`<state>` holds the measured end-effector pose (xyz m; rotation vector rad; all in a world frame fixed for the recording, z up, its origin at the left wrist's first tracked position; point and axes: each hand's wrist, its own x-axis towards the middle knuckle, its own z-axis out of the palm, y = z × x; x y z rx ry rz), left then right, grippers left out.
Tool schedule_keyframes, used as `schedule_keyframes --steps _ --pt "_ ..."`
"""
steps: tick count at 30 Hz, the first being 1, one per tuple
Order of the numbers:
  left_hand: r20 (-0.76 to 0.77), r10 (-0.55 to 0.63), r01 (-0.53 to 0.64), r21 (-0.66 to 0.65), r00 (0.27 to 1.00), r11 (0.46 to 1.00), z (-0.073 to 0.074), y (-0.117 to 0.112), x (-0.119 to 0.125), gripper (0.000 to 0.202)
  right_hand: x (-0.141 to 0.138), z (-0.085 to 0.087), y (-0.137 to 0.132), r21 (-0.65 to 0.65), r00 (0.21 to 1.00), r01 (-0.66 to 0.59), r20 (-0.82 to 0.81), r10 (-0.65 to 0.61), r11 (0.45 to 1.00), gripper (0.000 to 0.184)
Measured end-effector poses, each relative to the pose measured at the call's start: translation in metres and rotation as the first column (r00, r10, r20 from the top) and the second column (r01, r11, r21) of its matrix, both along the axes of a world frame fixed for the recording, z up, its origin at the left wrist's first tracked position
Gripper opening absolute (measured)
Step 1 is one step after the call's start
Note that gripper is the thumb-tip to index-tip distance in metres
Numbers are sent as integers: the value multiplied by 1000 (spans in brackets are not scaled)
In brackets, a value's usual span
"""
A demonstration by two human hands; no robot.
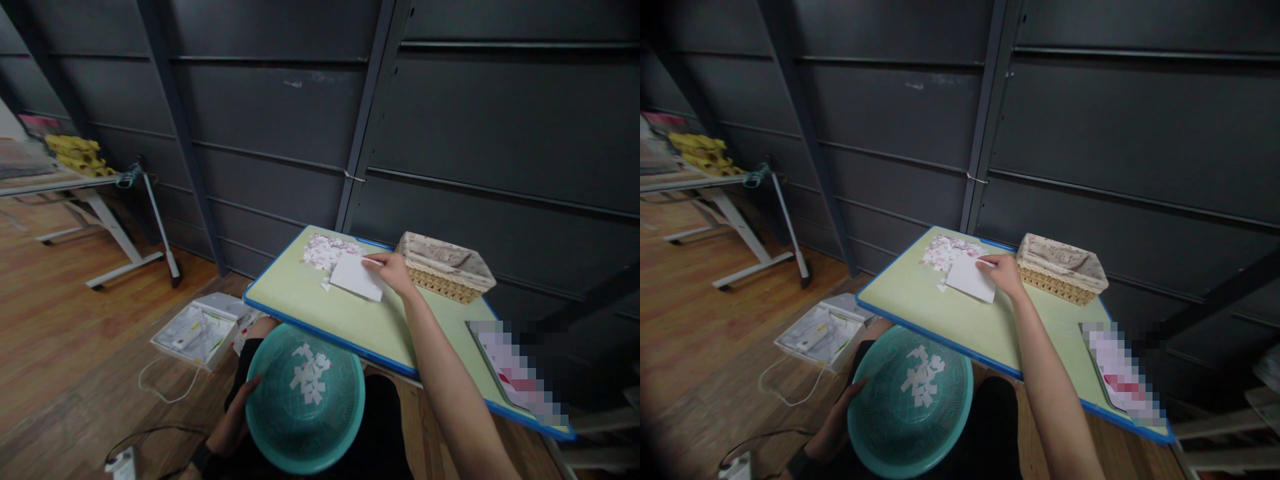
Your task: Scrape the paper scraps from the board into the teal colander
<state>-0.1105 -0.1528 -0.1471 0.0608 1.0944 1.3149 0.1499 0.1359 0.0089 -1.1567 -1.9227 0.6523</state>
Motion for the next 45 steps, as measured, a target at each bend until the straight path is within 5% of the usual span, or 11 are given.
schedule_keyframes --steps 7,13,18,31,41,45 --pt "-10 21 -21 -10 1000 1000 10 -2 2 60 -4 -1 -1 54 998 57 -3 -57 997 27" --pt "16 13 -13 -5 1000 1000 -7 -1 -2 86 -14 -4 -5 61 995 66 64 -70 996 22" --pt "18 15 -15 21 1000 1000 -15 -1 -3 85 -19 -8 -7 114 997 46 54 -52 992 26" --pt "47 -19 17 36 999 999 -2 -3 -2 45 -6 -5 -2 98 996 69 41 -73 993 25" --pt "-60 16 -16 -1 998 1000 13 -3 2 45 4 3 1 51 998 34 44 -36 998 28" --pt "-23 -7 7 -1 1000 1000 7 -3 2 59 10 6 2 23 999 48 13 -48 999 30"
